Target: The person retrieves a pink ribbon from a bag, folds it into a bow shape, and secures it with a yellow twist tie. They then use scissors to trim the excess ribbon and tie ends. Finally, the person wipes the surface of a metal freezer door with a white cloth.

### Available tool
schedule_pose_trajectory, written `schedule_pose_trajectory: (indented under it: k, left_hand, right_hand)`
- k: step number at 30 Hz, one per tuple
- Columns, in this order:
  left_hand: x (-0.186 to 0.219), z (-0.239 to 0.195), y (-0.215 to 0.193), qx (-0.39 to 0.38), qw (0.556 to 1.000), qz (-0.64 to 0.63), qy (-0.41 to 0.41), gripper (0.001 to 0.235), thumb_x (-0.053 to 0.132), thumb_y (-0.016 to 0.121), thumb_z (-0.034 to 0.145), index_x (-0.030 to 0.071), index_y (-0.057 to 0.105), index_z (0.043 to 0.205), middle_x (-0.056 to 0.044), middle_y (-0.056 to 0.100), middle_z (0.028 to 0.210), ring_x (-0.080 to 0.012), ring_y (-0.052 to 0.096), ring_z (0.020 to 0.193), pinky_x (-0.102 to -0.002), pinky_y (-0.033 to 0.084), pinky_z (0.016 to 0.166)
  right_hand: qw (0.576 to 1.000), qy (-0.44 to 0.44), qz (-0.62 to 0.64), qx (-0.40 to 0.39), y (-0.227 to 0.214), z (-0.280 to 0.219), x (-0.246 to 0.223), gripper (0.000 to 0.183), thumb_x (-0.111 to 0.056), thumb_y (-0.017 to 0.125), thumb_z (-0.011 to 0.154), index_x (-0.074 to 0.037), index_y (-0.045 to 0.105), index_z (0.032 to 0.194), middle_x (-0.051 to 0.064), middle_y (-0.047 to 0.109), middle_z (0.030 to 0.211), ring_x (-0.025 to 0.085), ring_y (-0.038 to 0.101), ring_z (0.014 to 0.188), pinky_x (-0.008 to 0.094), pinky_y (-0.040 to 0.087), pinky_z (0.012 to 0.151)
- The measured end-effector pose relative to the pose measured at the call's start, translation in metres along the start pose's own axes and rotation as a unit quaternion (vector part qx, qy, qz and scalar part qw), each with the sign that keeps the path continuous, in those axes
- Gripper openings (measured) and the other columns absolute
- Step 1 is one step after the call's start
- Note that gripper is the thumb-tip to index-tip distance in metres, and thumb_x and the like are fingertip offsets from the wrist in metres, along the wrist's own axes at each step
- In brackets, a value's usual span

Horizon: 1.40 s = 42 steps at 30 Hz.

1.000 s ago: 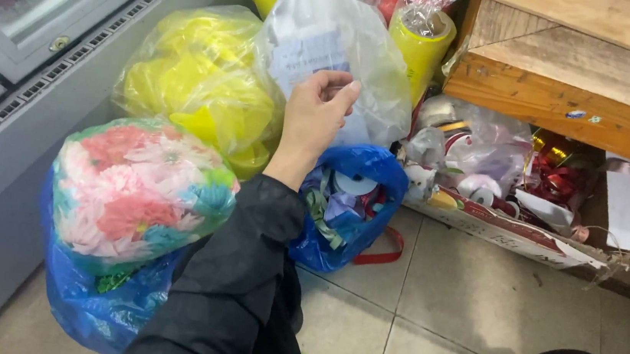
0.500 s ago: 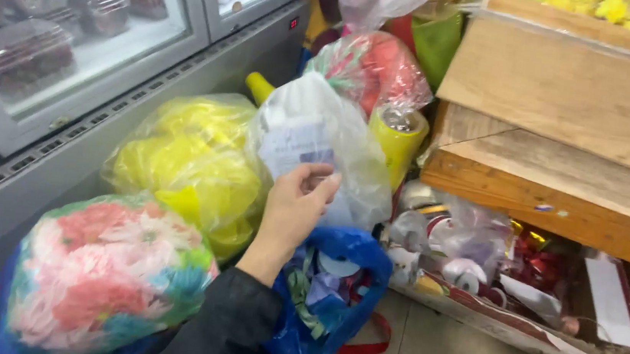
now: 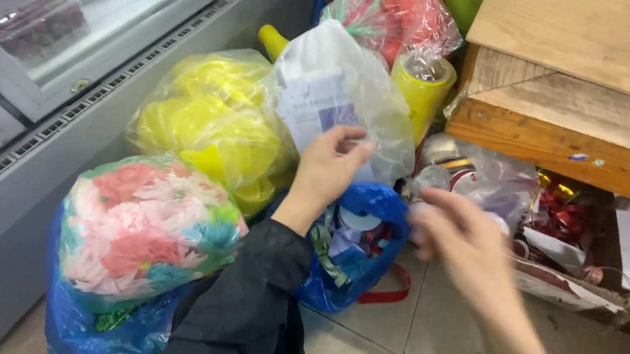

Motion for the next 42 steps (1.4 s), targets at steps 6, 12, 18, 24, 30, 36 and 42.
schedule_pose_trajectory:
  k: [6,12,18,24,30,36,42]
  left_hand:
    - [-0.029,-0.005,0.063,-0.188,0.965,0.184,-0.008,0.066,0.047,0.071,0.088,0.017,0.062,0.146,-0.016,0.075,0.127,-0.0355,0.068,0.126,-0.051,0.056,0.105]
    - [-0.011,-0.015,0.086,-0.238,0.952,0.191,0.010,0.070,0.045,0.069,0.089,0.011,0.058,0.149,-0.023,0.070,0.133,-0.0396,0.065,0.130,-0.053,0.054,0.105]
    - [0.006,-0.028,0.077,-0.241,0.952,0.179,0.056,0.062,0.043,0.068,0.091,0.009,0.063,0.143,-0.026,0.073,0.128,-0.0458,0.068,0.122,-0.056,0.056,0.102]
    - [-0.015,0.004,0.021,-0.115,0.979,0.162,0.040,0.054,0.044,0.070,0.090,0.014,0.069,0.135,-0.021,0.076,0.123,-0.0391,0.073,0.115,-0.050,0.060,0.097]
    - [-0.043,0.032,-0.038,0.036,0.987,0.157,-0.019,0.042,0.055,0.072,0.087,0.029,0.075,0.121,0.004,0.081,0.107,-0.0197,0.079,0.102,-0.036,0.064,0.087]
    - [-0.022,0.020,-0.057,0.059,0.992,0.110,-0.029,0.044,0.058,0.071,0.085,0.032,0.075,0.120,0.009,0.081,0.106,-0.0152,0.079,0.104,-0.033,0.063,0.090]
    - [-0.008,0.004,-0.063,0.057,0.997,0.057,0.015,0.045,0.049,0.068,0.090,0.017,0.074,0.122,-0.005,0.081,0.106,-0.0246,0.080,0.103,-0.040,0.065,0.087]
  right_hand:
    - [0.979,0.114,0.004,-0.169,0.044,0.073,0.124,0.106,-0.018,0.085,0.085,-0.005,0.018,0.166,0.037,0.051,0.145,0.055,0.068,0.114,0.060,0.066,0.075]
    - [0.959,-0.015,-0.215,-0.185,-0.011,0.089,0.107,0.094,-0.030,0.083,0.084,-0.005,0.034,0.161,0.026,0.076,0.119,0.043,0.074,0.112,0.053,0.068,0.078]
    - [0.930,-0.011,-0.356,-0.096,-0.075,0.078,0.117,0.063,-0.035,0.075,0.089,-0.015,0.062,0.148,0.021,0.082,0.114,0.044,0.075,0.110,0.060,0.059,0.093]
    - [0.889,-0.037,-0.440,-0.123,-0.046,0.097,0.145,0.053,-0.041,0.076,0.089,-0.025,0.070,0.139,0.005,0.081,0.123,0.027,0.078,0.109,0.046,0.066,0.089]
    - [0.839,-0.043,-0.463,-0.284,0.074,0.081,0.196,0.037,-0.026,0.070,0.096,-0.019,0.073,0.133,0.008,0.082,0.111,0.025,0.081,0.102,0.037,0.068,0.081]
    - [0.864,-0.050,-0.366,-0.341,0.201,0.063,0.292,0.034,-0.026,0.070,0.094,-0.009,0.077,0.123,0.017,0.081,0.112,0.039,0.075,0.110,0.052,0.061,0.091]
    - [0.901,0.160,-0.237,-0.327,0.292,0.018,0.361,0.080,-0.044,0.083,0.083,-0.007,0.055,0.148,0.022,0.066,0.143,0.040,0.060,0.136,0.053,0.051,0.112]
Point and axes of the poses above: each hand's wrist, its own z-axis towards the middle knuckle, its own y-axis out of the palm, x = y × z, the point moved 5 cm from there along z, towards the middle knuckle
